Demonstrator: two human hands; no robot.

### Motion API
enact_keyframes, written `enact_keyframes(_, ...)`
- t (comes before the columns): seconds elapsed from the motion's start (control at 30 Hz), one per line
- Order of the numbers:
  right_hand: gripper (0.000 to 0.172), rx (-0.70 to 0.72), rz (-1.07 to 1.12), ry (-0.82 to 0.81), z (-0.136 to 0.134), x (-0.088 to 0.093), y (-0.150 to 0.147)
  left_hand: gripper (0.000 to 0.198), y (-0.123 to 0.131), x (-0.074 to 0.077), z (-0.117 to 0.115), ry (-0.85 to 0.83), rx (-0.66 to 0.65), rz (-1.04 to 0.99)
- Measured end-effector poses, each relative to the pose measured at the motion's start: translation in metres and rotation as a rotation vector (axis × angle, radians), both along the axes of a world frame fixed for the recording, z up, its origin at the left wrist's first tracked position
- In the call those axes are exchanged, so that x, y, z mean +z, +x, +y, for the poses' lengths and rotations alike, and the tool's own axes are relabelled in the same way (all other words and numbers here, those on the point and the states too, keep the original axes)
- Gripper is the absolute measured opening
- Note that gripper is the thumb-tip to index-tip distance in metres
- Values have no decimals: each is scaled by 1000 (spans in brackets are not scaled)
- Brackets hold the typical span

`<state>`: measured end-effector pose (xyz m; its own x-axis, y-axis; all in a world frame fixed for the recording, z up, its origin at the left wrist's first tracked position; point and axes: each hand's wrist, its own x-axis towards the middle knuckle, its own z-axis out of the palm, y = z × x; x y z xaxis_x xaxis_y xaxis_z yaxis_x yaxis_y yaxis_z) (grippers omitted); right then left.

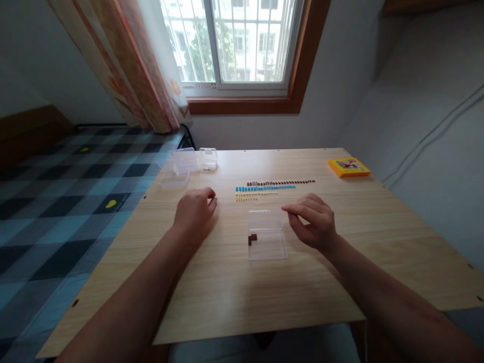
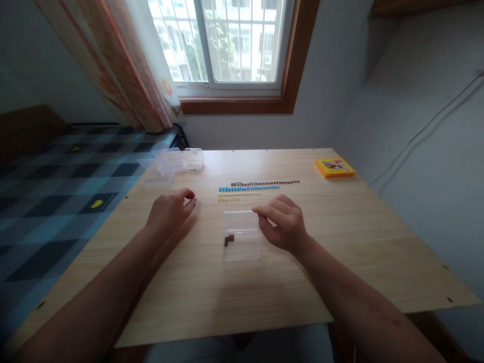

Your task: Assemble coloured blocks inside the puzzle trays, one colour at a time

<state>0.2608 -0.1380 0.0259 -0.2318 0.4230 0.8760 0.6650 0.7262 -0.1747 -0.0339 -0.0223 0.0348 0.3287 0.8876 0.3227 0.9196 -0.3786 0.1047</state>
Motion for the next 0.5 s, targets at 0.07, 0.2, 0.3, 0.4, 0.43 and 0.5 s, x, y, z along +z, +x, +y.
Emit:
enact_keyframes(0.07,28,15,-11,-10,-2,1,-1,18,-1,9,-10,51,-53,-60)
enact_keyframes(0.2,29,60,-34,-37,-7,2,-7,12,0,30,-39,35,-250,-354)
enact_keyframes(0.3,28,116,-55,-47,-14,5,-15,11,8,42,-63,-175,-529,-679)
enact_keyframes(0.4,24,184,-76,-43,-21,7,-27,10,19,43,-81,-365,-723,-799)
enact_keyframes(0.43,22,208,-84,-50,-23,7,-31,10,23,41,-84,-391,-753,-787)
enact_keyframes(0.5,18,243,-96,-72,-26,7,-36,12,28,37,-89,-418,-778,-747)
